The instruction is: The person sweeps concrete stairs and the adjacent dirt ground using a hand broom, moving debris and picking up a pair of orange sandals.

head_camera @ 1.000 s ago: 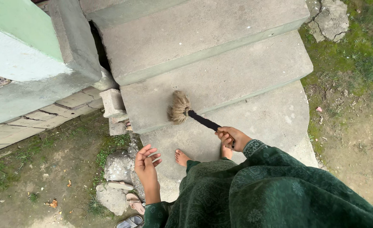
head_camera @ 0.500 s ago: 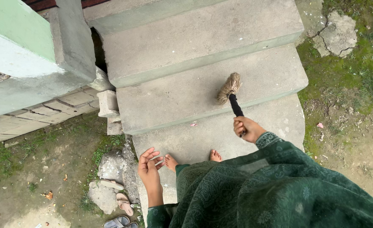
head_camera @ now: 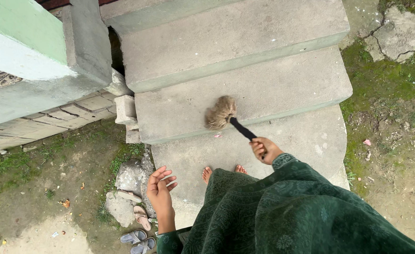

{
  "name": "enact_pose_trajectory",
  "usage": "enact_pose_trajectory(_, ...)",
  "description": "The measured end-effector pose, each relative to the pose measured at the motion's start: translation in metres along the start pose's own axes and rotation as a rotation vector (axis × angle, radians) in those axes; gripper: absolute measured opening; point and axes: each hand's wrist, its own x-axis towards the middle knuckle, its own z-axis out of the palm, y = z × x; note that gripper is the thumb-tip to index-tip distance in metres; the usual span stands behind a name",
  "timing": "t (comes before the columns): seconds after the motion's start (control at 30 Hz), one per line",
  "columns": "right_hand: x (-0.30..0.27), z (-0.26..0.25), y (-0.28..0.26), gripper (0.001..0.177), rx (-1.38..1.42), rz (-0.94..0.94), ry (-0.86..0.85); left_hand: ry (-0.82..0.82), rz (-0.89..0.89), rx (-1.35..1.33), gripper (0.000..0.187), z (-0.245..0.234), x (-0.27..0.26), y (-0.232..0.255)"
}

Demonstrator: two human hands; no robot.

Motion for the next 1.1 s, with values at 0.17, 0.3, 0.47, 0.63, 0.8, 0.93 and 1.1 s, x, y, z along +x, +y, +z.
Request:
enact_pose_trajectory(0.17,-0.037,-0.036,-0.049,0.021,-0.011,-0.122,0.160,-0.015,0.001,0.015,0.043,0.004,-0.001,-0.007)
enact_pose_trajectory(0.3,-0.046,-0.007,-0.062,0.019,-0.019,-0.216,0.183,0.010,0.004,0.009,0.043,0.001,-0.004,-0.009)
enact_pose_trajectory(0.47,-0.039,0.041,-0.042,0.024,-0.072,-0.269,0.209,0.041,-0.010,-0.028,0.043,-0.012,-0.003,-0.009)
enact_pose_trajectory(0.63,-0.026,0.086,0.010,0.020,-0.397,-0.143,0.032,0.086,-0.026,-0.032,0.042,-0.028,0.012,-0.008)
enact_pose_trajectory(0.8,0.008,0.149,0.048,0.020,-0.570,-0.037,-0.007,0.090,-0.022,-0.062,0.044,-0.042,0.047,0.001)
enact_pose_trajectory(0.93,0.054,0.163,0.053,0.022,-0.539,0.030,0.039,0.086,-0.016,-0.068,0.042,-0.054,0.081,0.013)
enact_pose_trajectory(1.1,0.071,0.124,0.007,0.021,-0.193,-0.045,0.136,0.064,-0.023,-0.072,0.043,-0.064,0.122,0.020)
